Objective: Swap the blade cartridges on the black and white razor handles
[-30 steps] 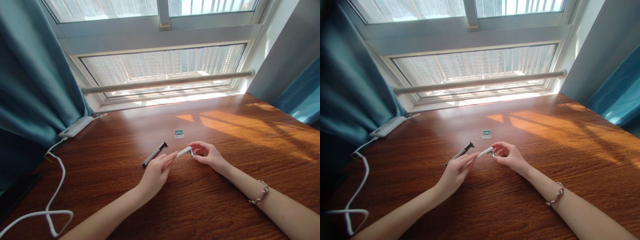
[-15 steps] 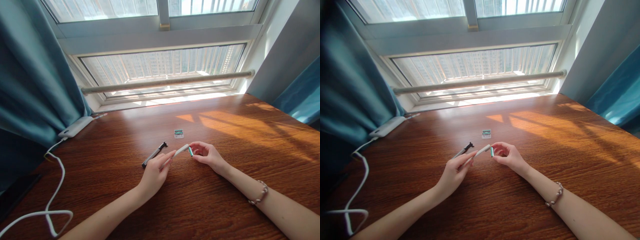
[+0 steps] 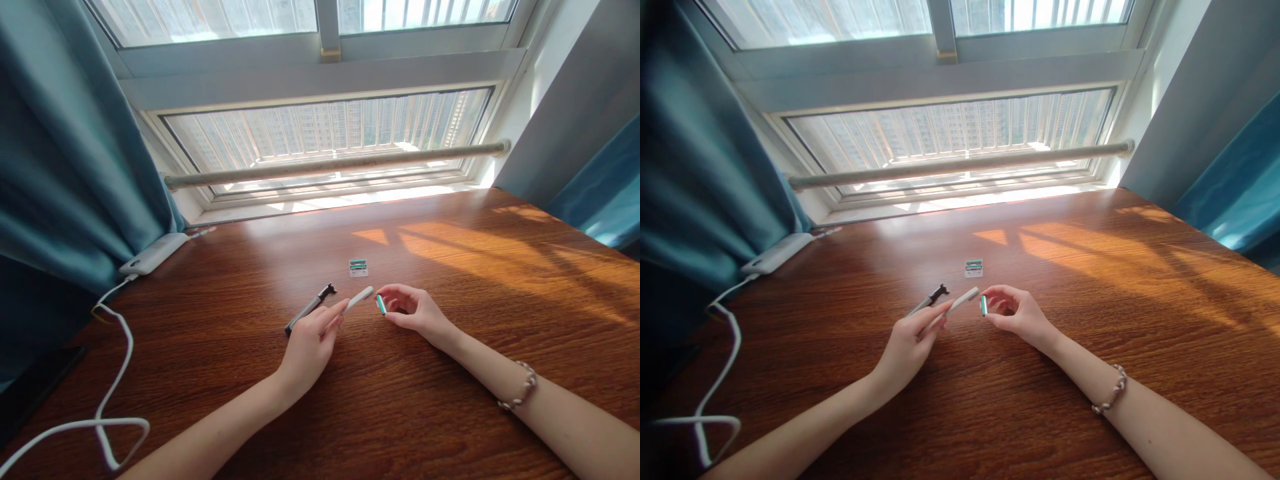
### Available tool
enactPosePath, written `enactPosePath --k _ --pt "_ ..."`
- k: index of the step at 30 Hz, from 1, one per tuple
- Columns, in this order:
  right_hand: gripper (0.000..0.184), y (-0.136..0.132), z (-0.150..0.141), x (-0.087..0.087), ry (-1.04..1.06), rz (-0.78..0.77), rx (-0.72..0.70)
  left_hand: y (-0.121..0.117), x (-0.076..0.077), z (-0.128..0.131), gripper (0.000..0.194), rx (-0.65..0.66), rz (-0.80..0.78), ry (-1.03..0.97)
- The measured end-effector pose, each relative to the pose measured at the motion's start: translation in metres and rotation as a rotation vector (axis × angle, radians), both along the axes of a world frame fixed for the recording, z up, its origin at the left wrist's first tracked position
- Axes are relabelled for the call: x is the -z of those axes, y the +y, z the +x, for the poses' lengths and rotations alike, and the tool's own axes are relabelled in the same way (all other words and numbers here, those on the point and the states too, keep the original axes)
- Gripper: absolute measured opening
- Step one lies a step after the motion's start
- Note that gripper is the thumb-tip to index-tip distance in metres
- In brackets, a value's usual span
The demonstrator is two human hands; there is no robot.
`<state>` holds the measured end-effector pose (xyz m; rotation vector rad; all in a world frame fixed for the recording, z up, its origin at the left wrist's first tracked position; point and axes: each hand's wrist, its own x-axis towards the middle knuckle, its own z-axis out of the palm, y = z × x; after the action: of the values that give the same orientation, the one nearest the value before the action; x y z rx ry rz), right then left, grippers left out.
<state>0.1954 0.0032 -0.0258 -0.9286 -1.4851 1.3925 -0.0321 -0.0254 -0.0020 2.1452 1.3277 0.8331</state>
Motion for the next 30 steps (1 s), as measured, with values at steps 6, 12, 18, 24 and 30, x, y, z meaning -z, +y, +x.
enactPosePath --k 6,12,18,24,30 --pt "0.037 0.0002 0.0005 0.0004 0.02 -0.008 0.001 -0.0017 0.0009 0.0011 0.033 0.027 0.033 0.06" --pt "0.034 0.0 0.0003 -0.0009 0.042 -0.029 0.032 -0.0019 0.0026 0.0003 0.032 0.022 0.047 0.043" --pt "0.035 0.0006 0.0 0.0 0.061 -0.04 0.021 -0.0009 0.0022 0.0001 0.033 -0.009 0.055 0.036" --pt "0.035 0.0 0.0003 -0.0006 0.048 -0.041 0.032 -0.0031 0.0013 0.0003 0.034 0.041 0.066 0.04" --pt "0.034 -0.0003 0.0006 -0.0007 0.072 -0.046 0.03 -0.0037 0.0013 0.0007 0.033 0.038 0.079 0.035"
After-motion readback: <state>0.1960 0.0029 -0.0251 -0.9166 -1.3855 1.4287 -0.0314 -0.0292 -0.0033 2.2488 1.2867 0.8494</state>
